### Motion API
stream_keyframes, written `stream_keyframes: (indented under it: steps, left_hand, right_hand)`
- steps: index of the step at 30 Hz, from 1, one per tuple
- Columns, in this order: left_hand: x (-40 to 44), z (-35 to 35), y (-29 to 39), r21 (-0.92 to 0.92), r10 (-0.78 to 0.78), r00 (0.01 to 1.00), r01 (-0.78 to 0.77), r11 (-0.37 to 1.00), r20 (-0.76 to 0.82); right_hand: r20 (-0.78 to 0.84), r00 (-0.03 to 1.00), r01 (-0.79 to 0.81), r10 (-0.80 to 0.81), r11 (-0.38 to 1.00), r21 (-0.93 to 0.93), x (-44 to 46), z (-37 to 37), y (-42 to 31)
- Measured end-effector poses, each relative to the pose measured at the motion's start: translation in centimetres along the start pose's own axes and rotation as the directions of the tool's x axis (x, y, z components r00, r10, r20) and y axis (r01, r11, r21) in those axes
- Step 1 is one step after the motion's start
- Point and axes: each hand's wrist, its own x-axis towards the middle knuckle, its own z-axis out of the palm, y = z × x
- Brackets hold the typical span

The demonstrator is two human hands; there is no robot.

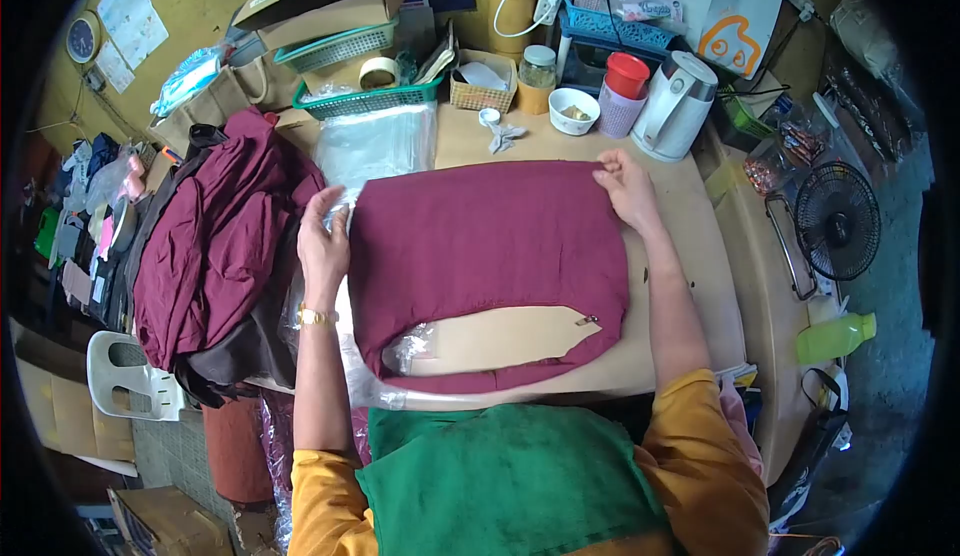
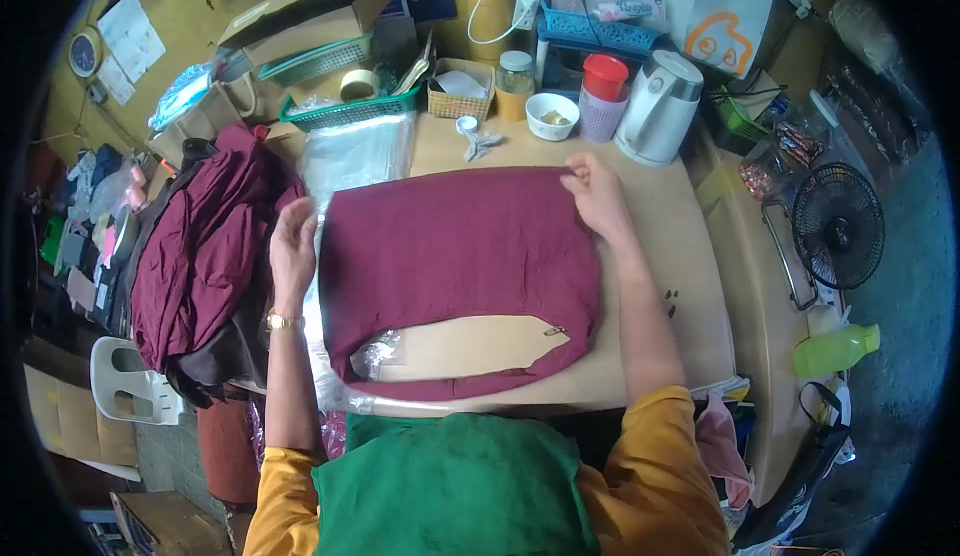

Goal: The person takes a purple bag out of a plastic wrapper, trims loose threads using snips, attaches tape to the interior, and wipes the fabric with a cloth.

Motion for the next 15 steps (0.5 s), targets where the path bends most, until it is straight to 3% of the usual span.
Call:
stream_keyframes:
  steps: [1, 3, 5, 6, 8, 9, 11, 12, 14, 15]
  left_hand:
    - [-0.3, -0.8, 3.3, 0.194, 0.169, 0.986, -0.167, 0.967, 0.007]
    - [-2.6, -1.5, 9.2, 0.286, 0.049, 0.947, -0.145, 0.947, 0.319]
    - [-6.9, 0.3, 10.0, 0.442, 0.075, 0.850, -0.345, 0.828, 0.522]
    - [-8.8, 1.3, 10.6, 0.467, 0.043, 0.844, -0.338, 0.817, 0.535]
    - [-11.0, 3.0, 10.8, 0.529, -0.042, 0.828, -0.317, 0.787, 0.559]
    - [-11.8, 3.8, 10.0, 0.549, -0.076, 0.836, -0.285, 0.786, 0.544]
    - [-12.2, 4.3, 8.6, 0.581, -0.086, 0.860, -0.263, 0.770, 0.504]
    - [-12.2, 4.2, 8.2, 0.587, -0.093, 0.861, -0.258, 0.767, 0.500]
    - [-12.2, 4.0, 7.7, 0.552, -0.080, 0.859, -0.250, 0.795, 0.505]
    - [-12.3, 3.8, 7.6, 0.554, -0.092, 0.859, -0.240, 0.797, 0.503]
  right_hand:
    - [-0.038, 0.979, 0.171, -0.198, 0.917, -0.359, 0.6, -0.1, -1.2]
    - [0.028, 0.980, 0.198, -0.197, 0.962, -0.186, 2.5, 1.2, -2.8]
    - [0.191, 0.970, 0.172, -0.149, 0.979, -0.110, 4.7, 4.5, -4.5]
    - [0.304, 0.946, 0.140, -0.109, 0.987, -0.083, 6.0, 6.3, -5.2]
    - [0.432, 0.900, 0.198, -0.063, 0.941, -0.275, 8.7, 11.0, -3.6]
    - [0.437, 0.897, 0.202, -0.068, 0.942, -0.269, 9.4, 13.0, -2.4]
    - [0.389, 0.921, 0.220, -0.002, 0.827, -0.518, 9.9, 16.6, 0.6]
    - [0.396, 0.918, 0.224, -0.004, 0.829, -0.512, 10.2, 18.1, 2.8]
    - [0.256, 0.953, 0.281, -0.164, 0.795, -0.537, 10.6, 19.9, 6.5]
    - [0.268, 0.950, 0.286, -0.161, 0.795, -0.535, 10.7, 19.4, 6.0]
